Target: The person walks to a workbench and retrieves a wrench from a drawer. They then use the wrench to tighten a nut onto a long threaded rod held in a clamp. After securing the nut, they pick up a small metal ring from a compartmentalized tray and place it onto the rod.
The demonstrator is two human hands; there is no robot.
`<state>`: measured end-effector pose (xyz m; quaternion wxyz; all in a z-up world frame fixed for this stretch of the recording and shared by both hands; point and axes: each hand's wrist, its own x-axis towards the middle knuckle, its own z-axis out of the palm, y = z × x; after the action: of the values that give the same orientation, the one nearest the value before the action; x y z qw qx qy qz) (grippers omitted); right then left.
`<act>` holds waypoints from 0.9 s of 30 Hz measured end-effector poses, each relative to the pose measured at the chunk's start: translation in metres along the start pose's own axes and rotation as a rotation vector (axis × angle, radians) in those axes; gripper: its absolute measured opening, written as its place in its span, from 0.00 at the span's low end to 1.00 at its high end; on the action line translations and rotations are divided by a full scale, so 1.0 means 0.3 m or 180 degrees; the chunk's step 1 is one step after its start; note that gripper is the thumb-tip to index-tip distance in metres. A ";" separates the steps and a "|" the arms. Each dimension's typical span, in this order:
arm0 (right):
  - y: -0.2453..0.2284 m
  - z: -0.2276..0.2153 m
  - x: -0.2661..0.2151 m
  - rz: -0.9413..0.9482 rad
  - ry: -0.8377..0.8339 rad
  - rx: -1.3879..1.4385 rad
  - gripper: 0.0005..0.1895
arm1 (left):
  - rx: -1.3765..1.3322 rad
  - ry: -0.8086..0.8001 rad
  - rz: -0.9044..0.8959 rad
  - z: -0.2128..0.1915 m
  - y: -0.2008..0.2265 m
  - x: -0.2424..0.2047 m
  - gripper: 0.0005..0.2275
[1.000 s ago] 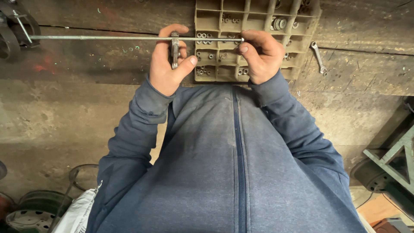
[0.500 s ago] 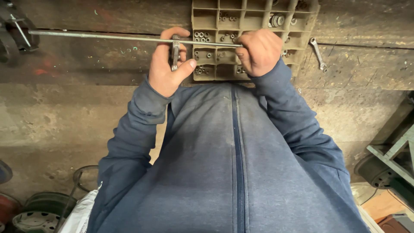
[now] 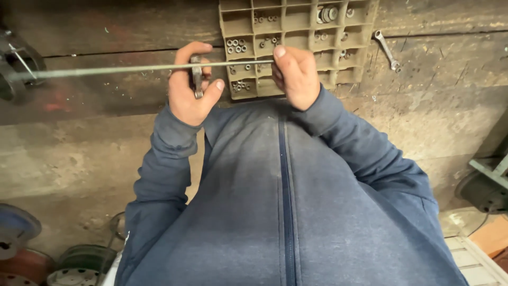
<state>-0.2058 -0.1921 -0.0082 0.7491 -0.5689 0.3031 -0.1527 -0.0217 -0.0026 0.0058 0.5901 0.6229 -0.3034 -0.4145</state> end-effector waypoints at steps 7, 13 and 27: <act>-0.106 -0.024 -0.016 -0.0995 -0.0244 -0.1428 0.16 | 0.1102 0.0288 0.1320 -0.018 0.001 0.002 0.23; -0.235 -0.044 0.003 -0.3129 -0.0148 -0.3588 0.14 | -0.0267 -0.0137 0.0292 -0.032 0.009 0.010 0.21; -0.094 -0.018 -0.055 -0.2076 -0.0319 -0.2214 0.17 | -0.0255 -0.0336 0.0012 -0.028 0.020 -0.004 0.21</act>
<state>-0.2185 -0.1955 0.0221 0.4411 -0.8579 0.1054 -0.2416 -0.0142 0.0018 0.0115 0.5985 0.5754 -0.3185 -0.4575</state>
